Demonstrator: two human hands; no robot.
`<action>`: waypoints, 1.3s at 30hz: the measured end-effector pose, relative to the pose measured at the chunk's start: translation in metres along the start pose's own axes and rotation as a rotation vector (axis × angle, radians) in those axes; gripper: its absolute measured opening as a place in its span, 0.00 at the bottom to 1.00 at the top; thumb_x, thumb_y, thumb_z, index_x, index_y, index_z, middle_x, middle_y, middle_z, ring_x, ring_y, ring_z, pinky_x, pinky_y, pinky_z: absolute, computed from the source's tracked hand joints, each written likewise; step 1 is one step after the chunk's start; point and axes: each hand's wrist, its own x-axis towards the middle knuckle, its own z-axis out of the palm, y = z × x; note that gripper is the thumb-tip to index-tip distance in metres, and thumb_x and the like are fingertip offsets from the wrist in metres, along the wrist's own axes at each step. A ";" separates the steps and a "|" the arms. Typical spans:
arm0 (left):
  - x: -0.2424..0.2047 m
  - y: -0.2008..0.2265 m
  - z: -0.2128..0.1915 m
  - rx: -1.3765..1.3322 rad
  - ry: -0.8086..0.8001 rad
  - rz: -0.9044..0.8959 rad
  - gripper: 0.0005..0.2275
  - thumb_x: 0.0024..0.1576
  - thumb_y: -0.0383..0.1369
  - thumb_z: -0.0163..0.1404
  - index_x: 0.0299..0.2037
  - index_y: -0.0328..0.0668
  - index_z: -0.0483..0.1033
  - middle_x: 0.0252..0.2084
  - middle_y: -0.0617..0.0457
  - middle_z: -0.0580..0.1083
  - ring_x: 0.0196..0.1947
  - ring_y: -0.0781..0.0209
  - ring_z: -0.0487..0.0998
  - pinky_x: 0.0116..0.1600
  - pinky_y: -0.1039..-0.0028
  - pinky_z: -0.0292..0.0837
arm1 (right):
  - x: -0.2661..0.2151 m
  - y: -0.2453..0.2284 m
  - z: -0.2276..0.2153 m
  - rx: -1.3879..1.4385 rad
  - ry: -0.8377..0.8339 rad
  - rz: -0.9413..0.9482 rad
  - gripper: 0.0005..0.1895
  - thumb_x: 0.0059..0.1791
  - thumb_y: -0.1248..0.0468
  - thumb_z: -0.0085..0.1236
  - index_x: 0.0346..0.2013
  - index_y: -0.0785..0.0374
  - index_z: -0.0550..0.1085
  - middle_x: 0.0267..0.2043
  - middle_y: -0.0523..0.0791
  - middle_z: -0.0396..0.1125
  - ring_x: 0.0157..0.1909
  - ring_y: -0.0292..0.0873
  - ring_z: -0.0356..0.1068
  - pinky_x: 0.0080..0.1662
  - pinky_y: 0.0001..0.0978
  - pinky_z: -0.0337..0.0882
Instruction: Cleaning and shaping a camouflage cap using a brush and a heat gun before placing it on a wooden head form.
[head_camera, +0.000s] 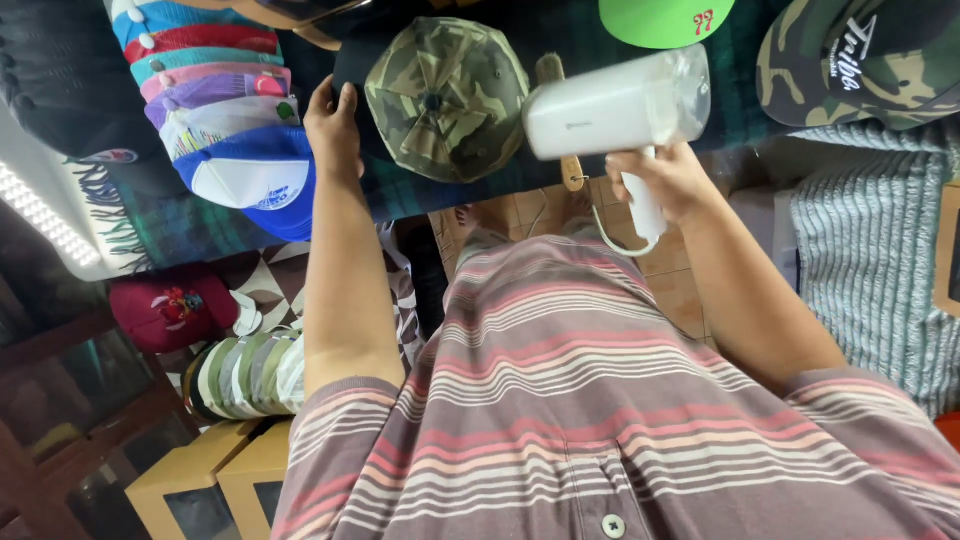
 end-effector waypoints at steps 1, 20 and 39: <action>-0.002 -0.021 -0.010 -0.002 0.003 0.002 0.24 0.56 0.39 0.59 0.61 0.38 0.73 0.52 0.45 0.81 0.51 0.61 0.82 0.55 0.74 0.79 | -0.004 0.024 -0.001 -0.002 -0.003 -0.002 0.13 0.46 0.66 0.62 0.42 0.65 0.71 0.26 0.45 0.64 0.24 0.38 0.63 0.26 0.27 0.67; -0.236 -0.035 0.049 -0.840 0.201 -0.475 0.10 0.60 0.33 0.59 0.45 0.41 0.72 0.40 0.45 0.77 0.39 0.47 0.84 0.50 0.54 0.82 | -0.005 0.063 -0.010 0.077 0.104 -0.202 0.13 0.48 0.67 0.65 0.41 0.69 0.71 0.20 0.50 0.65 0.16 0.45 0.68 0.20 0.37 0.69; -0.272 -0.075 0.097 -0.623 0.073 -0.508 0.23 0.56 0.36 0.67 0.55 0.43 0.68 0.50 0.48 0.68 0.48 0.52 0.79 0.61 0.59 0.73 | -0.039 0.048 -0.002 -0.483 -0.285 -0.556 0.07 0.45 0.74 0.71 0.34 0.75 0.80 0.25 0.59 0.70 0.26 0.52 0.72 0.28 0.40 0.69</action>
